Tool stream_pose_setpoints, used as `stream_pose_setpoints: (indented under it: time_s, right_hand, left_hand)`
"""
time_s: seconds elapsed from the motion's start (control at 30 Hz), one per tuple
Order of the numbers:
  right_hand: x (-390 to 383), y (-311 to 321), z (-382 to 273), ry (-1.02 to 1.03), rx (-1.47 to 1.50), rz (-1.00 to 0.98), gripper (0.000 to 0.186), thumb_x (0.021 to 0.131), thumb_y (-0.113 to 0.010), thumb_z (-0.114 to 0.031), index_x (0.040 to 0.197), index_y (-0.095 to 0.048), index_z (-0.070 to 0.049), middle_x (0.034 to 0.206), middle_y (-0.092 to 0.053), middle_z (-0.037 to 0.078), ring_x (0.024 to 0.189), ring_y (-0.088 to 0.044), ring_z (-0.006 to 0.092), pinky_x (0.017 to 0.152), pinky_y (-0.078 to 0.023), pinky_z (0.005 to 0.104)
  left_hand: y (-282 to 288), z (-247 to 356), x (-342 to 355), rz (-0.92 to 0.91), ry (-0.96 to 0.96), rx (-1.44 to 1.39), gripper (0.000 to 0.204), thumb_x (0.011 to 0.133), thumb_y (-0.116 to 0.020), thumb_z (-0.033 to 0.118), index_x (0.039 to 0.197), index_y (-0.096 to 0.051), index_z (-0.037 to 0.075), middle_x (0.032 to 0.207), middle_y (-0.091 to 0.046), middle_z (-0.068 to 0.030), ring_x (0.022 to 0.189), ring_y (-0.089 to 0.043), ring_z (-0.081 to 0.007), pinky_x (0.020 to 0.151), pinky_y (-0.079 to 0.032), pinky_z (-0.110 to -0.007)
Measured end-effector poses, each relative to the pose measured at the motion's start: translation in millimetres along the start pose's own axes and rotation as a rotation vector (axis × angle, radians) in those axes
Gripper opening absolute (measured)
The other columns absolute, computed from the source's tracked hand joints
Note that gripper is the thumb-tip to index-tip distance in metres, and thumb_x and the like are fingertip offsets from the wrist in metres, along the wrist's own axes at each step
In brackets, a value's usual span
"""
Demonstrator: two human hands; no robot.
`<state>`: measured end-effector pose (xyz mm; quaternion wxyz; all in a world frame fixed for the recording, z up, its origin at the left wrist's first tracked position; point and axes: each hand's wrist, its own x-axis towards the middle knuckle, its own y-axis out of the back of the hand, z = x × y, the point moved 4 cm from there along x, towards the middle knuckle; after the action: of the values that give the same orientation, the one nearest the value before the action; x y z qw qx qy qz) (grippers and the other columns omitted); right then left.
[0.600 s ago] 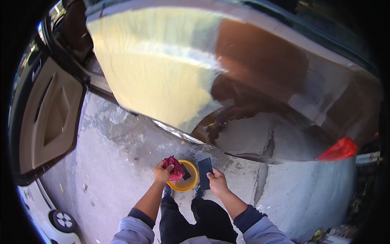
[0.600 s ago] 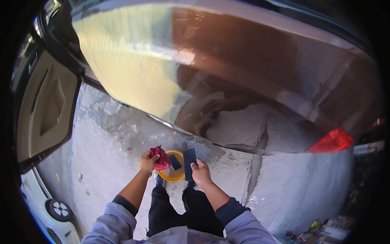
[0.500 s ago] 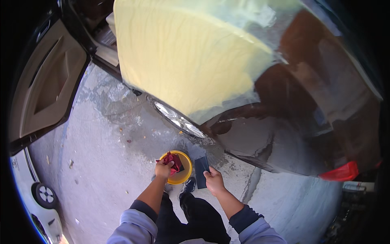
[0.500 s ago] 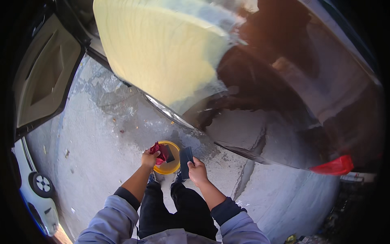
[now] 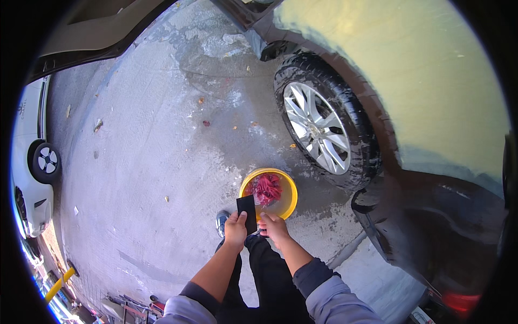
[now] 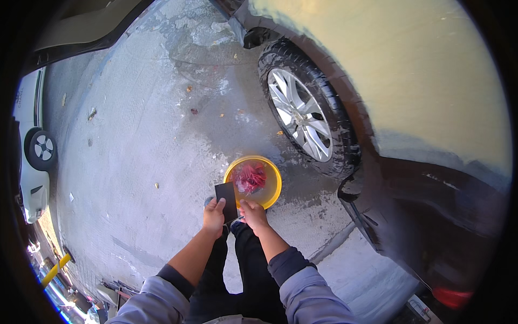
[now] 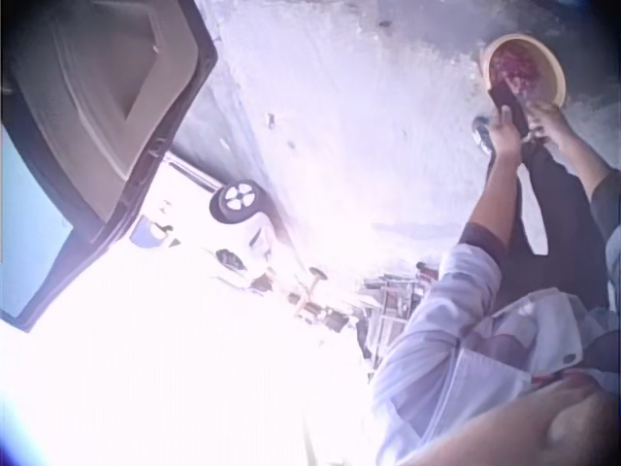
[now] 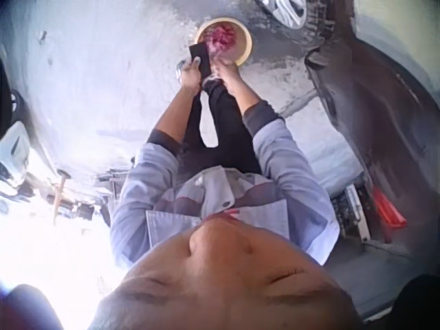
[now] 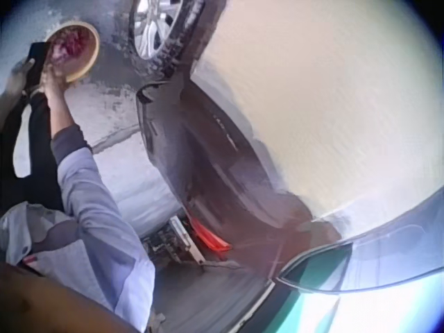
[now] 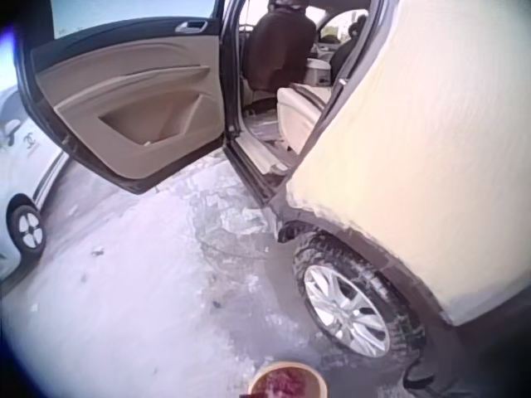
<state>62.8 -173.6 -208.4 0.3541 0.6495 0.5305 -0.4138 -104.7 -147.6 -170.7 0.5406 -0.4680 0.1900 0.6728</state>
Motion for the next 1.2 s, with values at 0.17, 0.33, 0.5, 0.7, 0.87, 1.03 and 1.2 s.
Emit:
stream_pose_setpoints:
  time_s: [0.17, 0.33, 0.5, 0.7, 0.87, 1.03, 1.2]
  right_hand:
    - [98.8, -8.3, -4.5, 0.493, -0.849, 0.369, 0.079, 0.097, -0.076, -0.044, 0.163, -0.050, -0.010, 0.137, -0.066, 0.027, 0.132, -0.062, 0.0428, 0.112, -0.050, 0.0489]
    - [157.6, -21.8, -5.4, 0.237, -1.077, 0.354, 0.094, 0.092, -0.080, -0.053, 0.166, -0.041, -0.010, 0.148, -0.054, 0.030, 0.135, -0.057, 0.0462, 0.117, -0.046, 0.0498]
    - [199.2, -21.3, 9.0, 0.191, -1.084, 0.516, 0.094, 0.086, -0.087, -0.040, 0.162, -0.044, -0.004, 0.144, -0.062, 0.033, 0.134, -0.061, 0.0485, 0.116, -0.049, 0.0523]
    - [201.8, 16.6, 12.7, 0.128, -0.750, 0.365, 0.050, 0.094, -0.084, -0.029, 0.134, -0.068, -0.004, 0.114, -0.077, 0.017, 0.088, -0.078, 0.0327, 0.061, -0.062, 0.0429]
    - [91.5, 38.3, -26.3, -0.020, -0.304, 0.169, 0.033, 0.096, -0.082, -0.030, 0.120, -0.073, -0.009, 0.090, -0.074, 0.005, 0.057, -0.065, 0.0160, 0.047, -0.054, 0.0301]
    - [-21.1, 48.0, -72.3, -0.021, -0.105, 0.084, 0.022, 0.098, -0.079, -0.025, 0.116, -0.068, -0.018, 0.086, -0.071, 0.004, 0.054, -0.056, 0.0171, 0.048, -0.046, 0.0348]
    - [-76.9, 63.0, -105.1, -0.001, -0.158, 0.116, 0.042, 0.097, -0.081, -0.024, 0.131, -0.057, -0.018, 0.101, -0.071, 0.008, 0.062, -0.061, 0.0247, 0.054, -0.051, 0.0413]
  left_hand:
    - [96.2, 28.8, 16.1, -0.012, 0.020, -0.116, 0.023, 0.114, -0.059, 0.016, 0.125, -0.072, 0.002, 0.114, -0.079, -0.0065, 0.098, -0.074, -0.0154, 0.092, -0.060, -0.034]
    - [173.3, 58.5, 8.1, 0.114, 0.041, -0.242, 0.020, 0.113, -0.062, 0.016, 0.123, -0.072, 0.003, 0.114, -0.079, -0.0069, 0.100, -0.077, -0.0192, 0.091, -0.064, -0.038]
    - [204.2, 61.4, -2.9, 0.158, 0.043, -0.306, 0.020, 0.112, -0.063, 0.017, 0.124, -0.072, 0.004, 0.117, -0.079, -0.0075, 0.102, -0.077, -0.0211, 0.094, -0.064, -0.042]
    - [201.5, 61.1, -25.9, 0.128, 0.054, -0.378, 0.019, 0.112, -0.062, 0.017, 0.122, -0.072, 0.004, 0.117, -0.079, -0.0081, 0.105, -0.077, -0.0220, 0.099, -0.063, -0.043]
    - [171.2, 89.6, -73.4, 0.054, 0.011, -0.406, 0.015, 0.111, -0.064, 0.017, 0.114, -0.074, 0.006, 0.110, -0.080, -0.0072, 0.098, -0.077, -0.0199, 0.092, -0.062, -0.039]
    - [141.3, 166.5, -158.0, 0.086, -0.187, -0.277, 0.016, 0.111, -0.066, 0.019, 0.104, -0.074, 0.007, 0.097, -0.078, -0.0034, 0.086, -0.074, -0.0141, 0.079, -0.060, -0.032]
    - [123.9, 250.8, -241.9, 0.015, -0.262, -0.136, 0.020, 0.108, -0.069, 0.021, 0.103, -0.077, 0.004, 0.089, -0.077, -0.0005, 0.074, -0.068, -0.0106, 0.070, -0.054, -0.029]
